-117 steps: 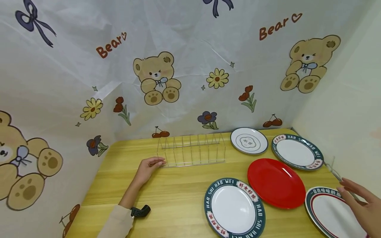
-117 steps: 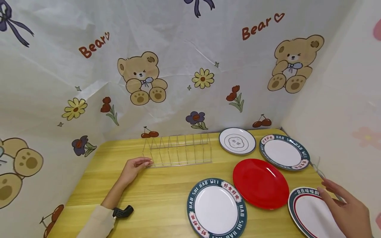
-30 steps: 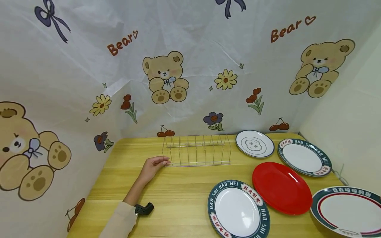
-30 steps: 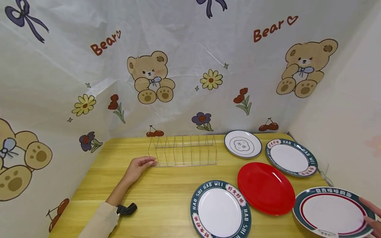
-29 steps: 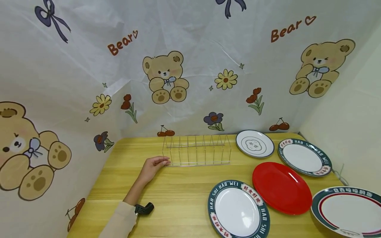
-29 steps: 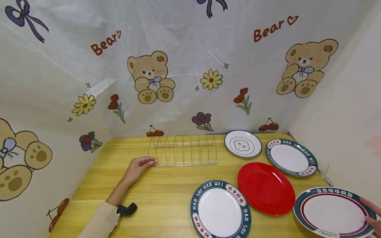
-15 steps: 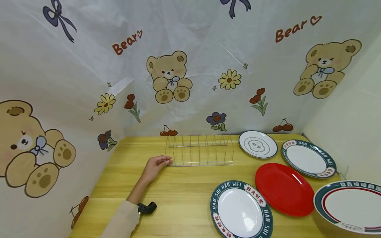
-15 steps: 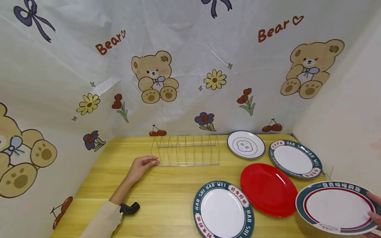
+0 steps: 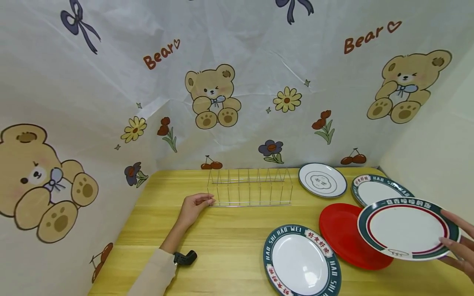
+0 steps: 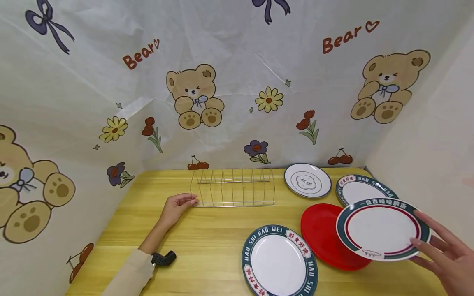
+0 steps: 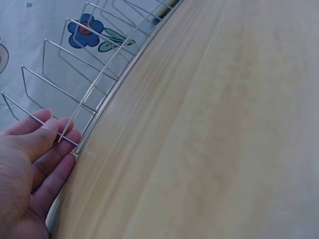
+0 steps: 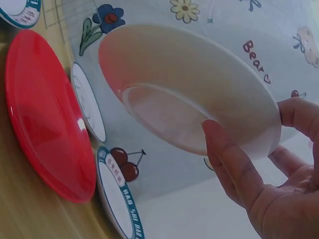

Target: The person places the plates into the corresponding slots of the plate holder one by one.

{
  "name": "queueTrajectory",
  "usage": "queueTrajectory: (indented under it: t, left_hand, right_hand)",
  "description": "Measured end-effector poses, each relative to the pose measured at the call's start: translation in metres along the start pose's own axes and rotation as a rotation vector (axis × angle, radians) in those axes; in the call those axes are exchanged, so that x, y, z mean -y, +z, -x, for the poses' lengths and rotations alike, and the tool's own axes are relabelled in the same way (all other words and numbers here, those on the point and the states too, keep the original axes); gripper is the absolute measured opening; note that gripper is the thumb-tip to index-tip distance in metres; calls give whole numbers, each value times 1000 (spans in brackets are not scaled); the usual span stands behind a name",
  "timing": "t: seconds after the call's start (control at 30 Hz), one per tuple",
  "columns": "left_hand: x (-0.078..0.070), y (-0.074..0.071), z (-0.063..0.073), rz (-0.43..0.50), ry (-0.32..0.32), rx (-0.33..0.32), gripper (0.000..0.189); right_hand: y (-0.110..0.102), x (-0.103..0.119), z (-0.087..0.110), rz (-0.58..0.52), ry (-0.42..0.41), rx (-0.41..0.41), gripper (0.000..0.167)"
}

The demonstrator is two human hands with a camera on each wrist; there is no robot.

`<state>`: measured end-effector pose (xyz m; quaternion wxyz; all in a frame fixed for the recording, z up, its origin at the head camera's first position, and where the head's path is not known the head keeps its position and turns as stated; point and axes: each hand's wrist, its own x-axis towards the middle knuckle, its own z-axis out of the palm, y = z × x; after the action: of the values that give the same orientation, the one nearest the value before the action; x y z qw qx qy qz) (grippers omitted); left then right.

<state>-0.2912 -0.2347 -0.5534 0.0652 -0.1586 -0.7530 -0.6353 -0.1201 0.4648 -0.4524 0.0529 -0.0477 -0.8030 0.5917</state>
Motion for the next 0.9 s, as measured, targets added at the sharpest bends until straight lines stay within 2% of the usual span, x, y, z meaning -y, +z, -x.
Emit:
queueTrajectory:
  t: [0.07,0.1,0.13,0.23,0.4,0.53,0.77,0.9]
  left_hand:
    - [-1,1,0,2,4,-9,22]
    - [-1,1,0,2,3,-14,22]
    - [-2,2,0,2,4,-16,22]
    - [-2,2,0,11,-2,-21,22]
    - [-1,1,1,13,-2,-23,23]
    - [-1,0,1,-2,5,-23,23]
    - [0,0,1,-32,-12,-25,23]
    - [-1,-2,0,-40,6,-23,23]
  right_hand:
    - [8,7,-1,-201,-27,32,74]
    - [13,11,-1,-263,-48,44,71]
    - [18,15,0,-313,-69,54,69]
    - [35,31,0,-358,-97,68,67]
    - [61,59,-5,-382,-106,100,63]
    - [80,79,-14,-385,-115,162,61]
    - [115,108,-33,-265,-91,262,63]
    - [139,121,-41,-197,-74,294,65]
